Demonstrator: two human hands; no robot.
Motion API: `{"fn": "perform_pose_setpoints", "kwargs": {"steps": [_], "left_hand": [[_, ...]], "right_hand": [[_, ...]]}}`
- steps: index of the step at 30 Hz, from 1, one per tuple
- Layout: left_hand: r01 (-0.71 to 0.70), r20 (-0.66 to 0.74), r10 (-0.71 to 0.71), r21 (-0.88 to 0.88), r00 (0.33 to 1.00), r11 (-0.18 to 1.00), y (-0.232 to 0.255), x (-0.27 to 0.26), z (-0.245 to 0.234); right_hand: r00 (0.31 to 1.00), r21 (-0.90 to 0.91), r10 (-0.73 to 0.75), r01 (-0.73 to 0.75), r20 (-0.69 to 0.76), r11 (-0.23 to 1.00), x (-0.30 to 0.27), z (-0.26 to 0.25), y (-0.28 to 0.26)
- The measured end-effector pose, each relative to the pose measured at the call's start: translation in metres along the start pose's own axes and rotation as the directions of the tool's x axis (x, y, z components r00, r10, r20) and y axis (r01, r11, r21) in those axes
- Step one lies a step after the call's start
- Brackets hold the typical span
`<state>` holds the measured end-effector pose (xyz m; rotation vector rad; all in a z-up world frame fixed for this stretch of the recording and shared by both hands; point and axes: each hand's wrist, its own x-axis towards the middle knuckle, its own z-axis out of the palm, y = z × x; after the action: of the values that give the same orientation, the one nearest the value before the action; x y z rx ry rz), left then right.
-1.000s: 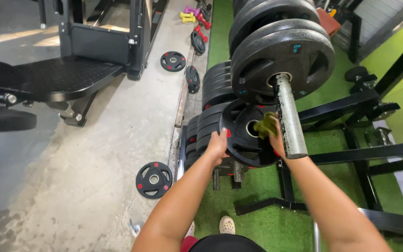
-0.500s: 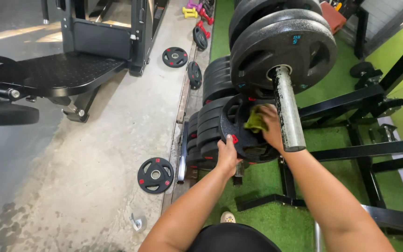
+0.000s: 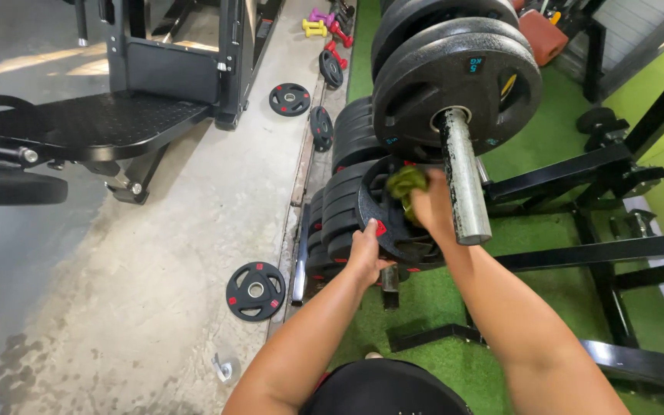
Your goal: Cleaning and organizing weight plates in a gym.
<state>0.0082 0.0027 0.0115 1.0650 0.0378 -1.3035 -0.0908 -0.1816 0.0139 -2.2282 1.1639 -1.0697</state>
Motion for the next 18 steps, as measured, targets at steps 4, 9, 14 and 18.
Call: {"fn": "perform_pose_setpoints", "kwargs": {"steps": [4,9,14,18], "left_hand": [[0.023,0.040,-0.029,0.149,0.999,0.989,0.025,0.026,-0.008],[-0.388,-0.123,0.584,0.635,0.803,0.668,0.045,0.096,-0.011],[-0.249,0.014,0.420,0.823,0.907,0.511,0.074,0.068,0.005],[-0.220,0.042,0.268,0.701,0.962,0.678,0.063,0.066,-0.005]], "right_hand": [[0.964,0.232,-0.206,0.242,-0.168,0.942,-0.037,-0.008,-0.002],[0.919,-0.259,-0.317,0.373,0.234,0.891,-0.088,-0.037,-0.095],[0.720,-0.191,-0.460,0.622,0.520,0.759,-0.078,-0.112,-0.107],[0.916,-0.247,-0.305,0.368,0.259,0.896,-0.061,-0.148,-0.090]]}}
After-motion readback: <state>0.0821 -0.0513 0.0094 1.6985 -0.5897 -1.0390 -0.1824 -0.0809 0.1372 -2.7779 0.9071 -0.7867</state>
